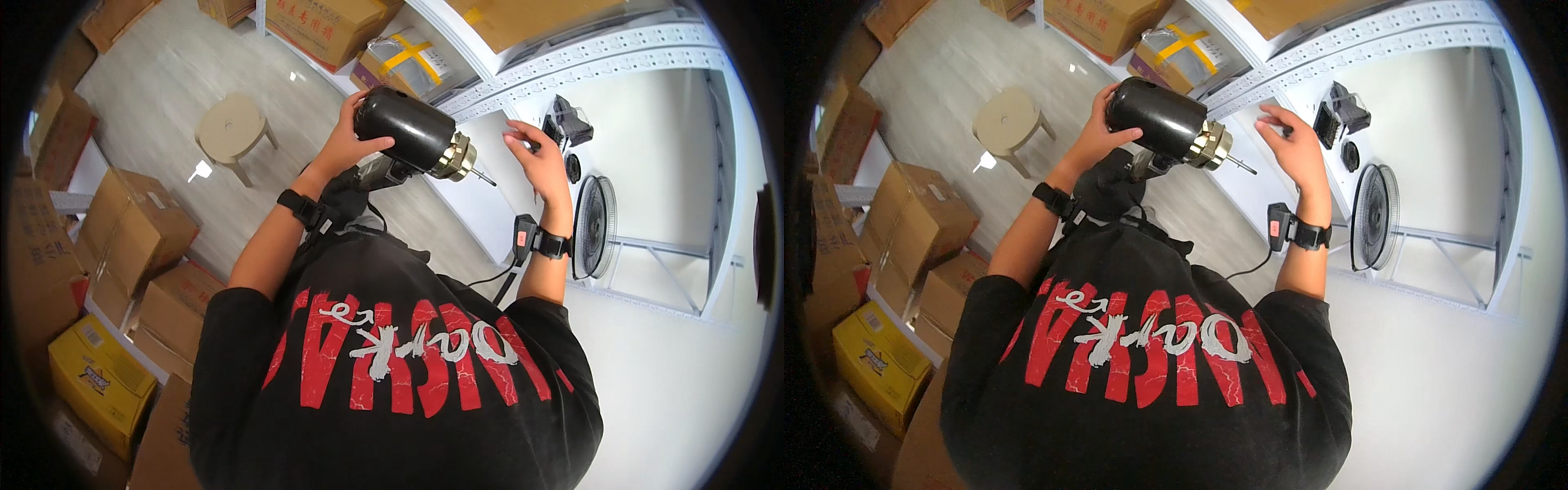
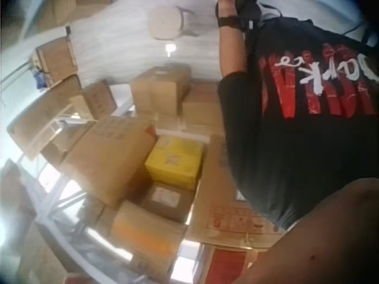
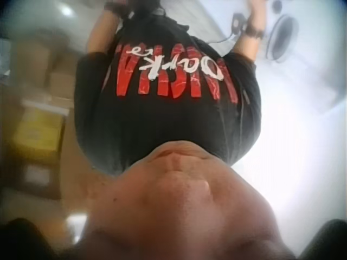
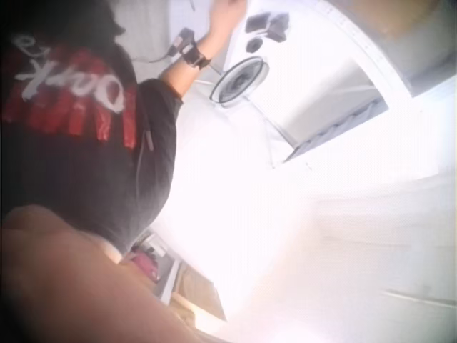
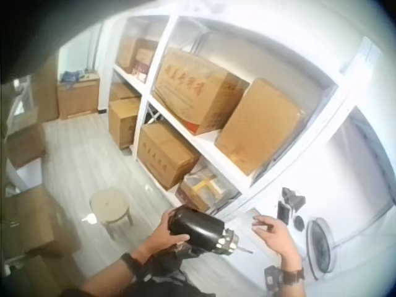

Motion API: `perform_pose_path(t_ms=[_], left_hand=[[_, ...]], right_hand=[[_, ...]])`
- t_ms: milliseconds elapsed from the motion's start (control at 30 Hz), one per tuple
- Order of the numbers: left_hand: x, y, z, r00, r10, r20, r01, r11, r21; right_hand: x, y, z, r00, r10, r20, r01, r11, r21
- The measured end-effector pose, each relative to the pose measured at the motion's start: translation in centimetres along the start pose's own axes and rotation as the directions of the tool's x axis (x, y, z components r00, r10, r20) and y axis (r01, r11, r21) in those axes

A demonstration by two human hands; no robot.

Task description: The person assembles a small electronic device by attaching a red component to a metallic housing, then fitting a black cylindrical cover. They use a screwdriver to tighten screws on the assembly and place the finished unit on a stand.

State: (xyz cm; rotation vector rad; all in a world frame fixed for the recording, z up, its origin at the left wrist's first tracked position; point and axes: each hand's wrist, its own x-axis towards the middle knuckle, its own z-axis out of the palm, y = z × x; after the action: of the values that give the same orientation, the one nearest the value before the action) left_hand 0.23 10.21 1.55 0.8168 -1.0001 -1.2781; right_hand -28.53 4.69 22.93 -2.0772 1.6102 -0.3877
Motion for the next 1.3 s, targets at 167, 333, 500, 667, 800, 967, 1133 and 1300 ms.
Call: perform_pose_path(t_ms=[167,333,500,667,800,967,1133,1300], left_hand=[[-0.1,0.0,1.9,1.0,0.009,0.005,-0.008,0.998,-0.067],[0.9,0.3,3.0,0.999,-0.008,-0.031,0.007,0.998,-0.058],[3.7,0.6,3.3,0.966,-0.253,-0.061,0.247,0.965,-0.091],[5.1,0.3,3.4,0.938,-0.32,-0.132,0.314,0.947,-0.067],[6.1,1.3,3.3,0.939,-0.323,-0.12,0.321,0.946,-0.039],[5.9,1.2,2.5,0.931,-0.344,-0.121,0.342,0.939,-0.038],[3.9,2.2,2.5,0.933,-0.327,-0.15,0.328,0.944,-0.016],[3.3,3.7,3.8,0.94,-0.299,-0.165,0.32,0.94,0.121]], right_hand=[[-3.7,6.1,-1.2,0.958,0.283,-0.044,-0.273,0.949,0.159],[-6.1,11.5,-0.2,0.904,0.409,0.126,-0.428,0.872,0.237],[-6.8,17.0,2.6,0.941,0.262,0.215,-0.319,0.9,0.297],[-7.4,17.6,2.7,0.919,0.236,0.317,-0.344,0.871,0.349],[-8.2,20.9,2.3,0.927,0.171,0.335,-0.301,0.87,0.39],[-8.2,25.7,3.0,0.943,-0.008,0.332,-0.161,0.864,0.478],[-8.1,26.4,2.8,0.93,-0.097,0.355,-0.112,0.844,0.525],[-7.6,26.6,2.5,0.93,-0.107,0.353,-0.1,0.847,0.522]])
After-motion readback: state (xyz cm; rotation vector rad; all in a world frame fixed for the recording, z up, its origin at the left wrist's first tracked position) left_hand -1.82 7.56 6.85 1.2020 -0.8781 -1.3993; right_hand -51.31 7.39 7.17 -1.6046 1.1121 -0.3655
